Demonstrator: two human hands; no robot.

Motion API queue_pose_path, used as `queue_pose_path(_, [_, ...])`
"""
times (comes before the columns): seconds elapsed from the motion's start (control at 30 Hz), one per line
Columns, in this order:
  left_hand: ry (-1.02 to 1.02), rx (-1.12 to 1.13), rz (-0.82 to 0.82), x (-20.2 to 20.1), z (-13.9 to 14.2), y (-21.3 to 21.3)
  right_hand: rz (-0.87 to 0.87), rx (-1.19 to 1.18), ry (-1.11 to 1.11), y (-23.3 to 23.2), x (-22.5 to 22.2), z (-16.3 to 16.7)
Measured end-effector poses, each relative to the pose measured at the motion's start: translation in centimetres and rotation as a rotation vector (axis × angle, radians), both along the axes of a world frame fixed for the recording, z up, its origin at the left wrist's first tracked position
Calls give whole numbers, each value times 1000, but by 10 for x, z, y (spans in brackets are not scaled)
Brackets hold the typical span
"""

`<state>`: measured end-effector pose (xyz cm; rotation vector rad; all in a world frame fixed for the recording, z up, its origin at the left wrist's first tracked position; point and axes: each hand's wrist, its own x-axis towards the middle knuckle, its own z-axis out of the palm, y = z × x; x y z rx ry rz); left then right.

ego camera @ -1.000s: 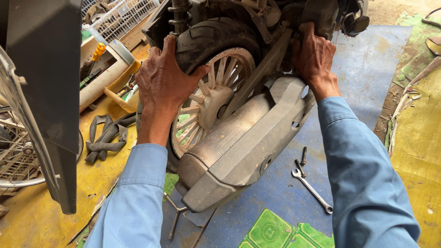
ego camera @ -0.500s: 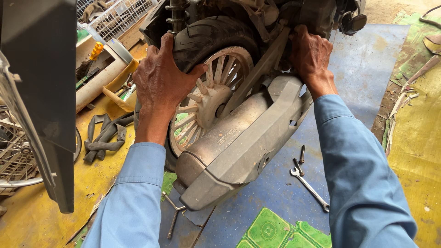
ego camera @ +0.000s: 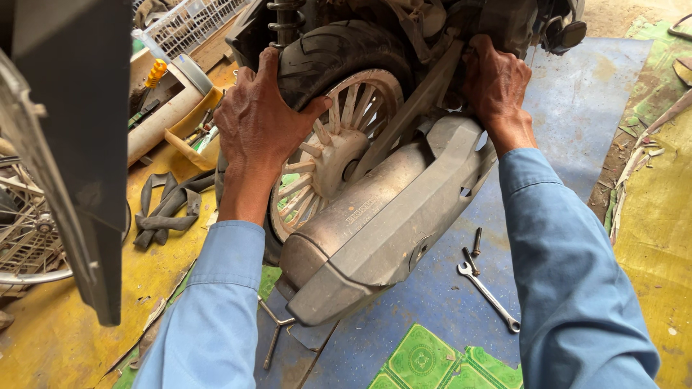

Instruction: The person aligns and secures a motorcycle rear mudguard to the swingarm using bolts and a wrench. They repeatedly adjust the mudguard position, insert bolts, and tighten them by hand and with a wrench.

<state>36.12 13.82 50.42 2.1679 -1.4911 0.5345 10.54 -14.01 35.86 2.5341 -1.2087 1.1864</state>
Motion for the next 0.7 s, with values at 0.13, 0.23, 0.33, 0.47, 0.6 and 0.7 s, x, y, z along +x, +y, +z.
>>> queue_pose_path(0.13, [44, 17, 23, -2, 1, 11, -27, 18, -32, 5, 2, 3])
queue_pose_path(0.23, [44, -19, 28, -1, -3, 27, -57, 159, -100, 9, 6, 3])
queue_pose_path(0.33, [123, -43, 71, 0, -13, 44, -37, 239, -88, 14, 1, 3])
queue_pose_path(0.47, [108, -130, 43, 6, -31, 68, -23, 159, -126, 34, -3, 14])
queue_pose_path(0.6, [112, -216, 21, 16, -50, 85, 69, 95, -226, 82, -1, 46])
queue_pose_path(0.7, [186, -311, -96, 25, -63, 97, 392, 72, -395, 134, 14, 80])
